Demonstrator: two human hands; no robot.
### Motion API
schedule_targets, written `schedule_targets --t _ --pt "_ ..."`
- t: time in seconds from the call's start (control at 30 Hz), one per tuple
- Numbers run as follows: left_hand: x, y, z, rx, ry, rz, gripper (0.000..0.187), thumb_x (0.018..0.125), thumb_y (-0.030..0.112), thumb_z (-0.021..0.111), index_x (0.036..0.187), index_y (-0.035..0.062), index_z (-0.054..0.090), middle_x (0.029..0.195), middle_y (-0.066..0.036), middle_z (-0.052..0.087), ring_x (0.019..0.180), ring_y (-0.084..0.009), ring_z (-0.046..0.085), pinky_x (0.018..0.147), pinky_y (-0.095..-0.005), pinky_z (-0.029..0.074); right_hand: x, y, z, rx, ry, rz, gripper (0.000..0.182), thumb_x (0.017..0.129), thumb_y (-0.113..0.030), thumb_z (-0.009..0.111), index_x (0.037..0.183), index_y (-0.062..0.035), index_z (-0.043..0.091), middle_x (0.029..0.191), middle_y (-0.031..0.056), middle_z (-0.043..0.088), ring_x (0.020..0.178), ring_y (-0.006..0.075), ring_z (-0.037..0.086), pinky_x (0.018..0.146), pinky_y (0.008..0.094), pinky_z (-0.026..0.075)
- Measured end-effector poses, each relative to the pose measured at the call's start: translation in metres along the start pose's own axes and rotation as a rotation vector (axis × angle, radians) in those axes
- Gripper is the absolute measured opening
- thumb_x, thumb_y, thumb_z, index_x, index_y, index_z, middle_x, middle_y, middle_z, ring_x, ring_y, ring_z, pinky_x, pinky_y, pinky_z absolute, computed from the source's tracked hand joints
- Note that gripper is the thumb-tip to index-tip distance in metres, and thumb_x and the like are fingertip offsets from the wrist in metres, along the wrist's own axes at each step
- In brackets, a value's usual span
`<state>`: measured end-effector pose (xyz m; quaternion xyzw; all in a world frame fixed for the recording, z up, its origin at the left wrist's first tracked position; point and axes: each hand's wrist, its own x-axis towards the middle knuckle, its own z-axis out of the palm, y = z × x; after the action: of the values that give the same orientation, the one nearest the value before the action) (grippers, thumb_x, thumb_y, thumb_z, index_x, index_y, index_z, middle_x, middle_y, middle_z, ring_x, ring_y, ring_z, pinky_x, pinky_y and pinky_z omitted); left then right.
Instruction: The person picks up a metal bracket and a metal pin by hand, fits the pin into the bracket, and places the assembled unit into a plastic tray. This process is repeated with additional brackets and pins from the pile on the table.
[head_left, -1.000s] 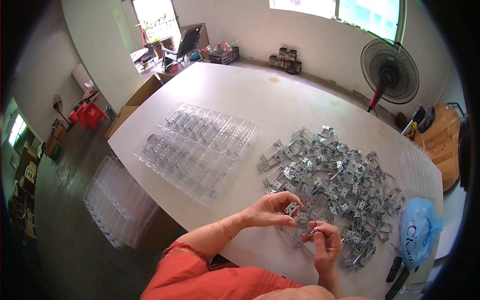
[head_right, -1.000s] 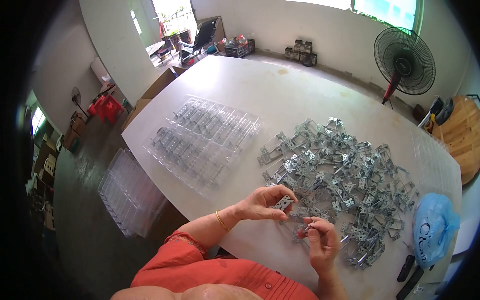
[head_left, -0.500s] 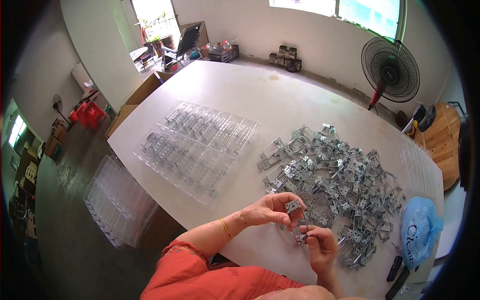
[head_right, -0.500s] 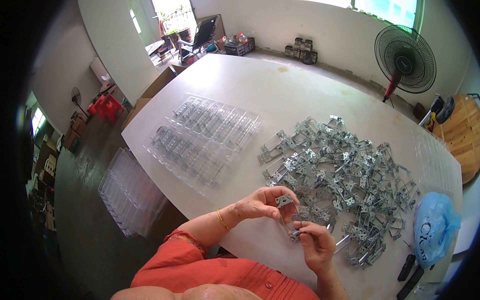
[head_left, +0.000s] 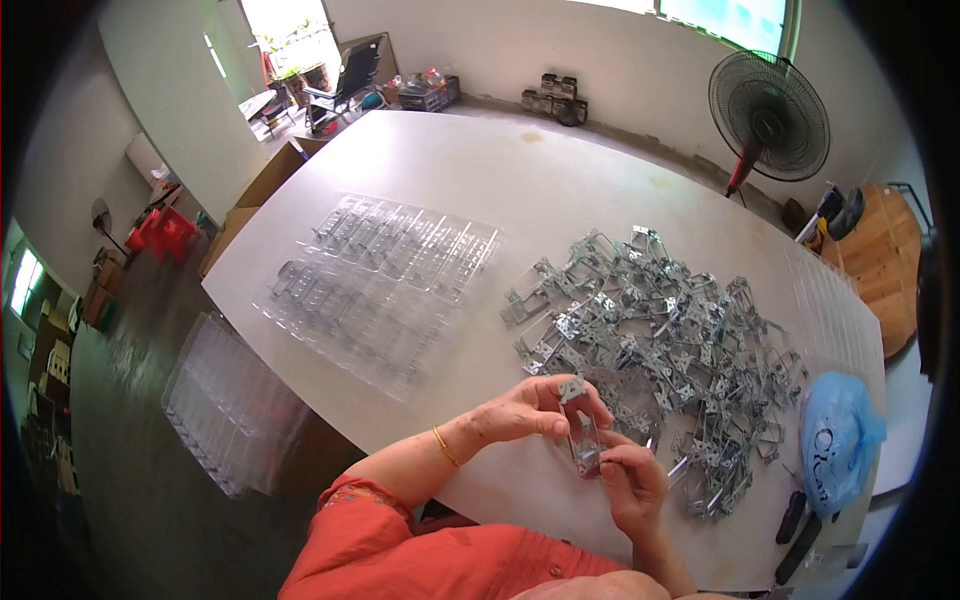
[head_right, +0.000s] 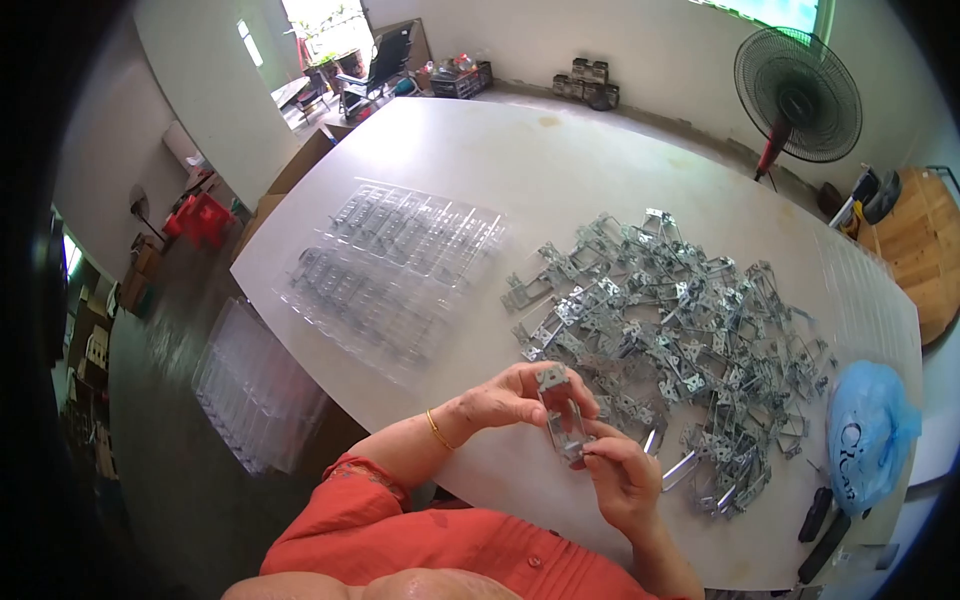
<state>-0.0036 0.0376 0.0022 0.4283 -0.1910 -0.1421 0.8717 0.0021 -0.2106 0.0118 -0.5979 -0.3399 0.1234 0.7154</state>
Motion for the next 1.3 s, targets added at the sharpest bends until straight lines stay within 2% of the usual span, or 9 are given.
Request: schedule_targets --t 0.2,0.4,0.53,0.77,0.83,0.93,0.97,1.1,1.3 --pt "-0.002 0.002 -0.003 -0.017 0.008 0.005 0.06 0.095 0.034 0.076 0.138 -0.0016 0.054 0.128 -0.019 0.068 0.117 -0.0262 0.065 0.104 -0.0426 0.048 0.005 -0.006 0.0 -0.13 0.01 -0.038 0.017 0.096 0.005 0.066 0.112 0.0001 0.065 0.127 0.0233 0.064 0.096 0.0222 0.073 0.077 0.0307 0.064" --pt "-0.002 0.005 -0.002 0.052 0.063 -0.006 0.064 0.096 0.04 0.073 0.14 0.0003 0.049 0.122 -0.019 0.071 0.114 -0.026 0.067 0.099 -0.0408 0.05 0.006 -0.007 -0.001 -0.173 0.009 -0.045 0.017 0.095 0.005 0.068 0.111 -0.0008 0.066 0.121 0.0191 0.065 0.093 0.0213 0.073 0.076 0.0299 0.064" --pt "0.001 0.002 -0.003 0.019 0.034 0.033 0.052 0.099 0.034 0.071 0.137 0.0056 0.051 0.12 -0.017 0.071 0.107 -0.0246 0.069 0.091 -0.0375 0.054 0.004 -0.004 -0.004 -0.207 0.006 -0.055 0.018 0.094 0.005 0.069 0.111 -0.0013 0.066 0.116 0.0168 0.065 0.089 0.0182 0.071 0.073 0.0277 0.061" --pt "-0.001 0.002 -0.003 0.007 0.06 -0.04 0.057 0.102 0.038 0.066 0.143 0.0028 0.049 0.119 -0.015 0.071 0.102 -0.0247 0.071 0.089 -0.0369 0.054 0.008 -0.006 -0.007 -0.294 0.065 -0.104 0.019 0.092 0.006 0.071 0.109 -0.0031 0.069 0.1 0.0104 0.065 0.077 0.0148 0.064 0.067 0.0262 0.052" --pt "-0.001 0.001 -0.003 0.052 0.107 -0.042 0.064 0.104 0.04 0.06 0.147 -0.0055 0.044 0.116 -0.02 0.07 0.1 -0.0296 0.072 0.089 -0.0433 0.056 0.006 -0.003 -0.007 -0.308 0.084 -0.122 0.019 0.092 0.006 0.07 0.109 -0.0035 0.07 0.092 0.008 0.067 0.074 0.0144 0.064 0.064 0.0263 0.051" --pt "0.0 0.0 -0.002 0.002 0.094 -0.06 0.065 0.105 0.039 0.057 0.148 -0.0073 0.043 0.117 -0.021 0.07 0.098 -0.0286 0.072 0.087 -0.0423 0.056 0.0 -0.003 -0.006 -0.243 0.115 -0.011 0.018 0.093 0.006 0.069 0.11 -0.0025 0.07 0.09 0.0077 0.069 0.071 0.0133 0.065 0.062 0.0264 0.051" --pt "0.002 0.002 0.002 0.01 0.075 -0.071 0.059 0.107 0.042 0.055 0.147 -0.0009 0.047 0.116 -0.015 0.071 0.094 -0.0234 0.071 0.087 -0.0376 0.053 0.001 -0.002 -0.006 -0.246 0.117 -0.045 0.017 0.096 0.004 0.068 0.112 -0.0016 0.069 0.087 0.0068 0.07 0.066 0.0118 0.064 0.058 0.0259 0.05" --pt "0.002 0.002 0.005 -0.027 0.08 -0.122 0.058 0.106 0.04 0.057 0.146 -0.0023 0.049 0.109 -0.014 0.071 0.09 -0.0256 0.071 0.084 -0.0386 0.055 0.005 -0.006 -0.004 -0.199 0.125 -0.051 0.016 0.1 0.0 0.066 0.116 -0.0008 0.068 0.084 0.0042 0.069 0.061 0.0092 0.061 0.053 0.0241 0.048" --pt "0.002 -0.003 0.007 -0.015 0.039 -0.139 0.056 0.104 0.036 0.061 0.145 -0.0014 0.051 0.104 -0.015 0.071 0.083 -0.0244 0.071 0.078 -0.0363 0.056 0.005 -0.007 -0.004 -0.225 0.141 -0.008 0.016 0.101 -0.001 0.064 0.117 -0.0009 0.067 0.085 0.0044 0.069 0.064 0.0085 0.061 0.054 0.0242 0.049"
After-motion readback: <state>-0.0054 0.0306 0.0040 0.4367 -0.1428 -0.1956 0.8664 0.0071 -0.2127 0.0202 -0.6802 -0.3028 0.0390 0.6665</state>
